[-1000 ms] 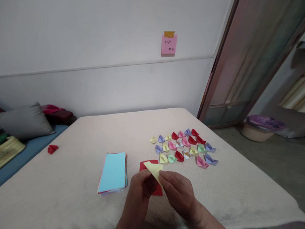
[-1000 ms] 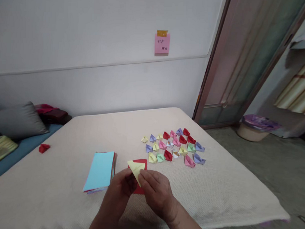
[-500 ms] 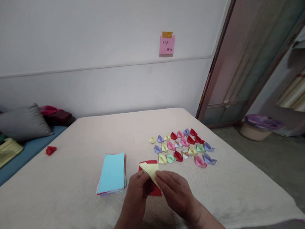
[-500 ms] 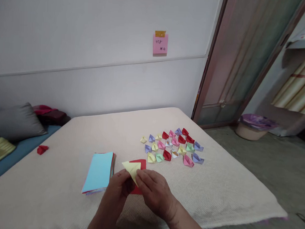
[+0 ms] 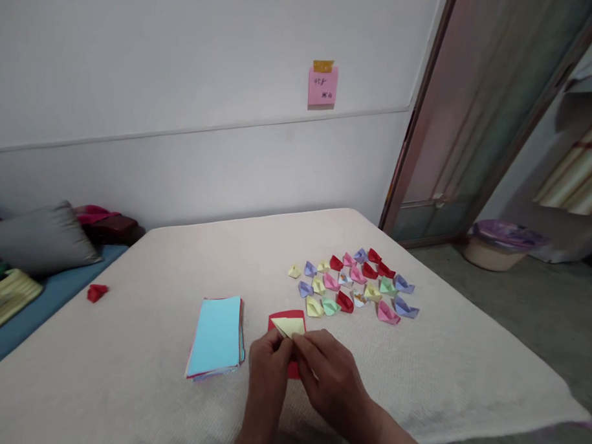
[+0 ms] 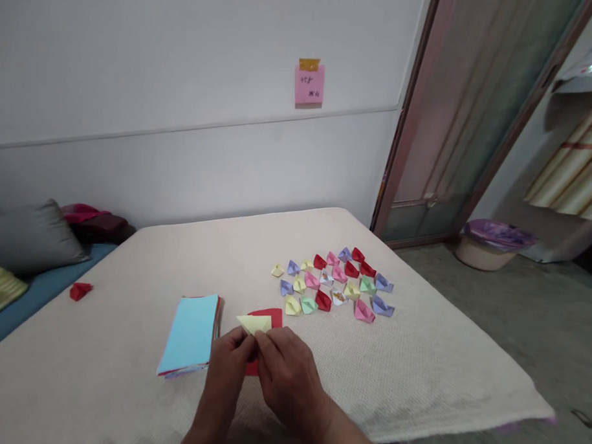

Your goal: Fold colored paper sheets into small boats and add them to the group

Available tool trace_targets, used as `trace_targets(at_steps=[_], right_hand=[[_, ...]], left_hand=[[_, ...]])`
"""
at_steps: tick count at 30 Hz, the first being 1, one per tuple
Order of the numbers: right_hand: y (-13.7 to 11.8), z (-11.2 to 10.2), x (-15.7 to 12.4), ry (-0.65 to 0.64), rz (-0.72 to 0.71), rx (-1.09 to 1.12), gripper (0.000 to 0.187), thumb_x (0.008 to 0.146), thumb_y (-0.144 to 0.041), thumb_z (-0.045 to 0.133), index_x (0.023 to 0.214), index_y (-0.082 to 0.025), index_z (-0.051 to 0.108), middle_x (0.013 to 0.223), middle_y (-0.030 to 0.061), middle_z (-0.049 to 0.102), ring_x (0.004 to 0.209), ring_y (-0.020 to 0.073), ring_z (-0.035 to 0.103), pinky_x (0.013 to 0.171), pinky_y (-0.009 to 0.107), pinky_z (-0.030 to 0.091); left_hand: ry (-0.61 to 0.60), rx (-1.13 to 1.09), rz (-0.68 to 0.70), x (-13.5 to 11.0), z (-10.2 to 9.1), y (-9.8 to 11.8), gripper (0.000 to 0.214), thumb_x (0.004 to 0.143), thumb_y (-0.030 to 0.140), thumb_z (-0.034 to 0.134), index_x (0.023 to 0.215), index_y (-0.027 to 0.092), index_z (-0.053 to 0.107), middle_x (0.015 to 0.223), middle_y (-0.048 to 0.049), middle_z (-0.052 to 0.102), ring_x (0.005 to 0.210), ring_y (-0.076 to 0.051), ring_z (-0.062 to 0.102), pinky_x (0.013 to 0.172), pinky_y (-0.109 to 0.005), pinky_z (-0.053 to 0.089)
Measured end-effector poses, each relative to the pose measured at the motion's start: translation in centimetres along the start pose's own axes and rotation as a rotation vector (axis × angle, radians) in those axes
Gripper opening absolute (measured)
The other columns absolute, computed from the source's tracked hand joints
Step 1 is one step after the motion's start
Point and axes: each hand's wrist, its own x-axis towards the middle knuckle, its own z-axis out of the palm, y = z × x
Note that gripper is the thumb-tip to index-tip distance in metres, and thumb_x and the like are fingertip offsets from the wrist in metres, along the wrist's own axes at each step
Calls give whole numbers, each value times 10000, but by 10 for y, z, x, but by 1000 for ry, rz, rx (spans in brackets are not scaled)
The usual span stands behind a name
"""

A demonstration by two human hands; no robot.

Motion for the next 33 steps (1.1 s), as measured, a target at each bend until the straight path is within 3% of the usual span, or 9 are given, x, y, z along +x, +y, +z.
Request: trace_targets(at_steps=[9,13,18,24,28,33], right_hand=[[4,3,-5,27,-81,-264,251,867,-82,429,1059,-104,589,778,101,647,702,191,601,619,291,492],[6,2,-4,21,-23,-302,229,891,-136,418,1022,-117,606,692,70,632,597,171,580,546,269,436],[14,2,0,-83,240,-107,196,870,-154,447,845,-193,638,638,23,630,559,142,589,526,226,405],[23,0,3,16,420,172,291,790,-81,432,854,-205,687,786,34,711,702,160,649,647,239,465],[23,2,3,42,507,313,286,768,-98,451,848,-200,706,808,30,722,732,166,658,668,245,474],[24,5,5,14,746,541,240,739,-160,474,771,-181,710,600,6,645,519,140,576,492,231,431]], left_hand=[[-37,123,47,-3,4,4,215,757,275,547,565,178,550,519,35,488,537,-128,406,499,-239,282],[-54,219,69,-6,6,5,249,799,315,516,589,184,539,548,22,513,553,-137,422,506,-246,280],[5,353,89,-7,6,4,231,788,272,509,569,200,488,544,15,521,544,-149,452,519,-256,277],[77,275,83,-4,6,1,45,730,174,513,709,213,521,586,38,531,528,-143,475,518,-243,312],[97,191,87,-3,8,0,115,737,162,498,836,214,524,663,42,543,526,-134,479,526,-244,355],[69,113,142,-1,7,-3,150,707,108,484,781,200,576,656,27,556,583,-142,508,538,-237,381]])
